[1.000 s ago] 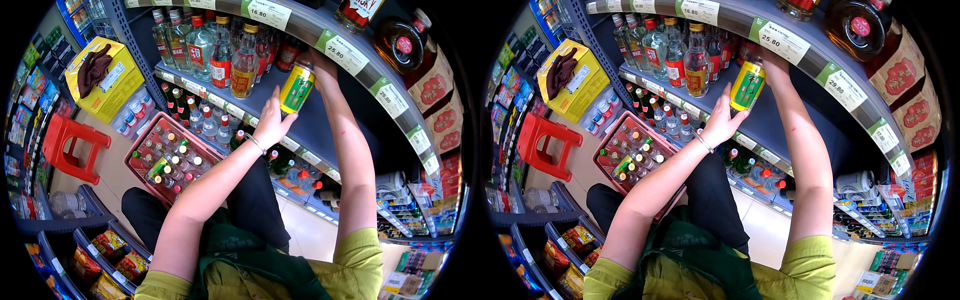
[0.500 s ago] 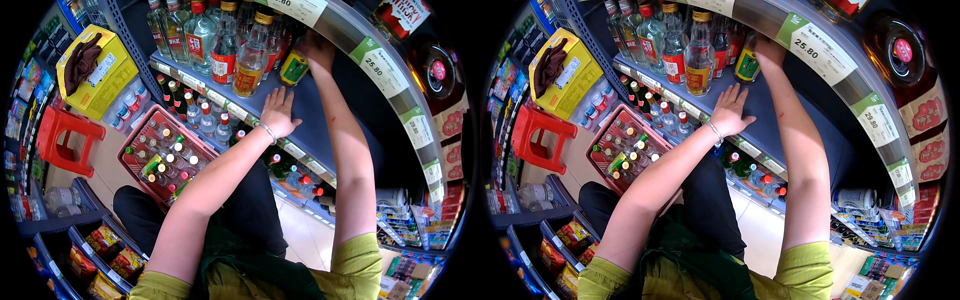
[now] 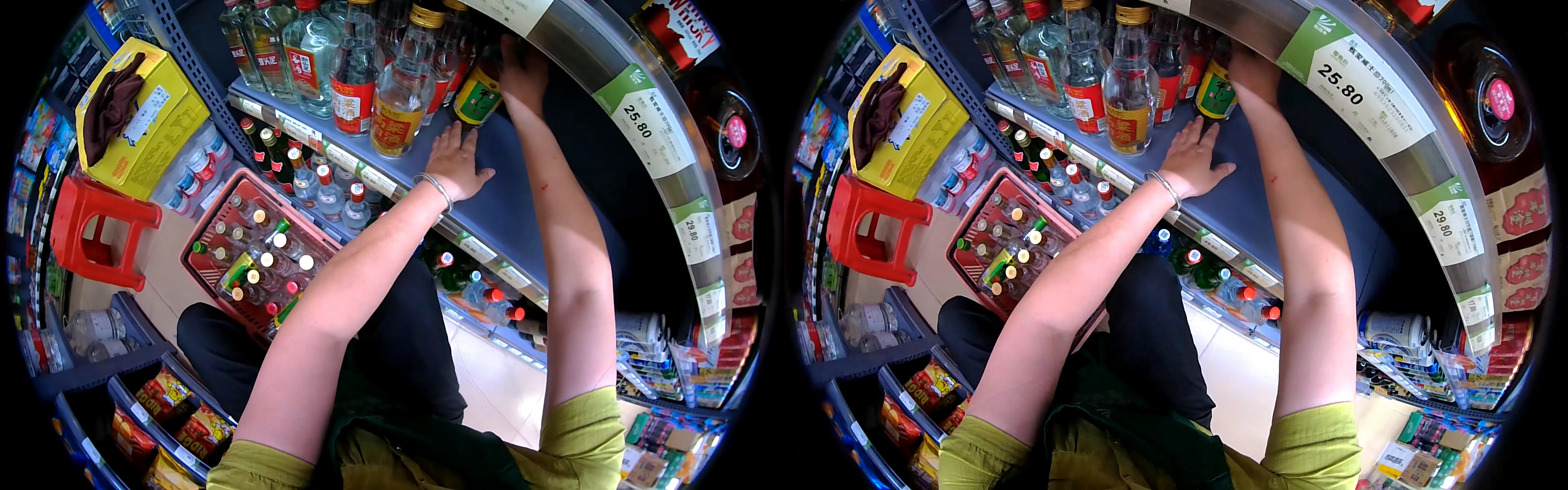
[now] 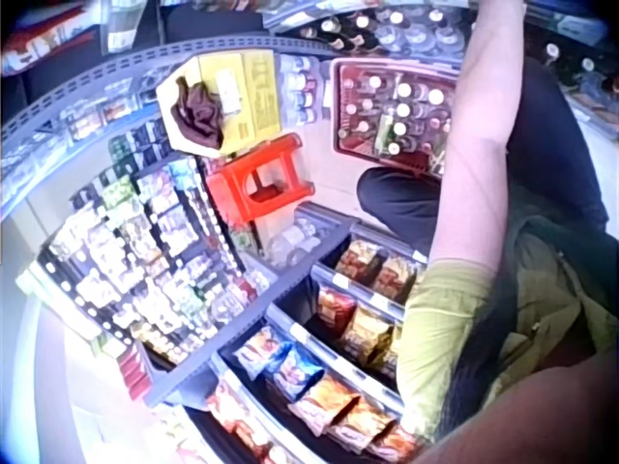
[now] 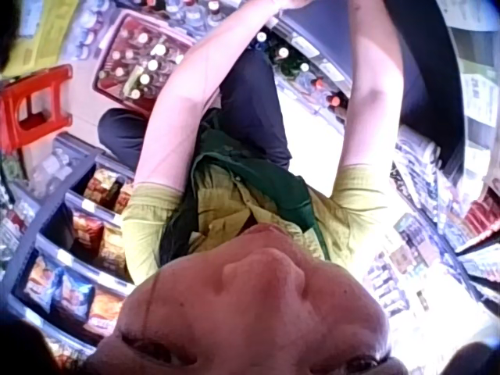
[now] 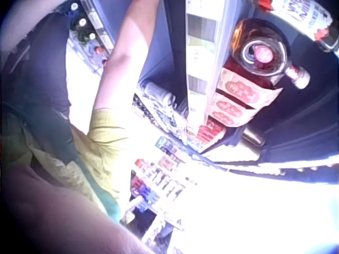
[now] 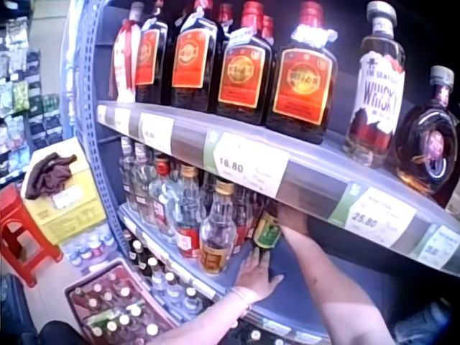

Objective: The person is restocking a store shelf with various bottles of alcohol. They take bottles from a red plastic basket on the floor and place them onto the shelf, arranging them in rows.

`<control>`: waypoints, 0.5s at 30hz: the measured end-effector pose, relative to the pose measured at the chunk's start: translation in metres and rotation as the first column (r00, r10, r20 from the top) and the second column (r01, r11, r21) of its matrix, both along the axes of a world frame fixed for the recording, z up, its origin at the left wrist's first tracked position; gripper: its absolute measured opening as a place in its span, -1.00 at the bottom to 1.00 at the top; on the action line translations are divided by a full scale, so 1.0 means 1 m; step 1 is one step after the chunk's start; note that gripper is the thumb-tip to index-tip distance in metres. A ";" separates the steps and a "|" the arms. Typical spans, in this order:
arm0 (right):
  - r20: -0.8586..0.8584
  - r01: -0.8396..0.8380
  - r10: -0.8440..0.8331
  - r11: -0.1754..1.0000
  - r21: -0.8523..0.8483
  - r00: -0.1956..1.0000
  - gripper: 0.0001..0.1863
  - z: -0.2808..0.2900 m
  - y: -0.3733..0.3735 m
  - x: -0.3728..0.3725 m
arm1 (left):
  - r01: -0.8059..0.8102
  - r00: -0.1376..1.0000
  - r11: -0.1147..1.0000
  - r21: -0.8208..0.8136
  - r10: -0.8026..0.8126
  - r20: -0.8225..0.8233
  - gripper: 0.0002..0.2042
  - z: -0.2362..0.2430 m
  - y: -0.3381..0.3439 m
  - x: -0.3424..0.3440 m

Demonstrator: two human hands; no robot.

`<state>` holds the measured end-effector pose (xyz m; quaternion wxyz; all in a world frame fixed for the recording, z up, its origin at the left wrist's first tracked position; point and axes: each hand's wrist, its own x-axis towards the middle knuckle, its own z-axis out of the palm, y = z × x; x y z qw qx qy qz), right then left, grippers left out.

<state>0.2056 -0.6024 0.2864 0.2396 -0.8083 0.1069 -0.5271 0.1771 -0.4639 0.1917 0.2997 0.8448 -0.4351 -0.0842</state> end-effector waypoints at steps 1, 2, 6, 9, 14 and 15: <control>0.015 -0.010 0.010 1.000 -0.014 1.000 -0.54 -0.001 -0.003 0.002 | -0.001 1.000 1.000 -0.009 0.001 -0.008 -0.22 0.001 -0.001 -0.001; 0.030 -0.021 0.022 0.999 -0.029 0.999 -0.54 -0.002 -0.005 0.003 | -0.003 1.000 1.000 -0.017 0.002 -0.015 -0.22 0.001 -0.003 -0.002; 0.018 -0.015 0.016 0.998 -0.059 1.000 -0.54 -0.002 -0.003 0.007 | -0.025 0.999 0.998 -0.056 0.024 -0.027 -0.22 0.000 -0.001 0.000; -0.087 0.005 -0.006 1.000 -0.010 0.996 -0.56 -0.003 0.000 0.012 | -0.045 0.999 0.995 -0.095 0.043 -0.018 -0.24 0.003 0.008 0.005; -0.005 0.023 -0.022 1.000 0.020 1.000 -0.47 -0.028 -0.015 -0.008 | 0.022 0.989 0.842 -0.539 -0.097 -0.111 -0.44 0.021 0.057 -0.020; 0.110 -0.120 0.101 0.975 0.187 0.989 -0.41 -0.019 0.014 -0.025 | 0.032 0.992 0.769 -0.639 -0.104 -0.075 -0.55 0.019 0.083 -0.024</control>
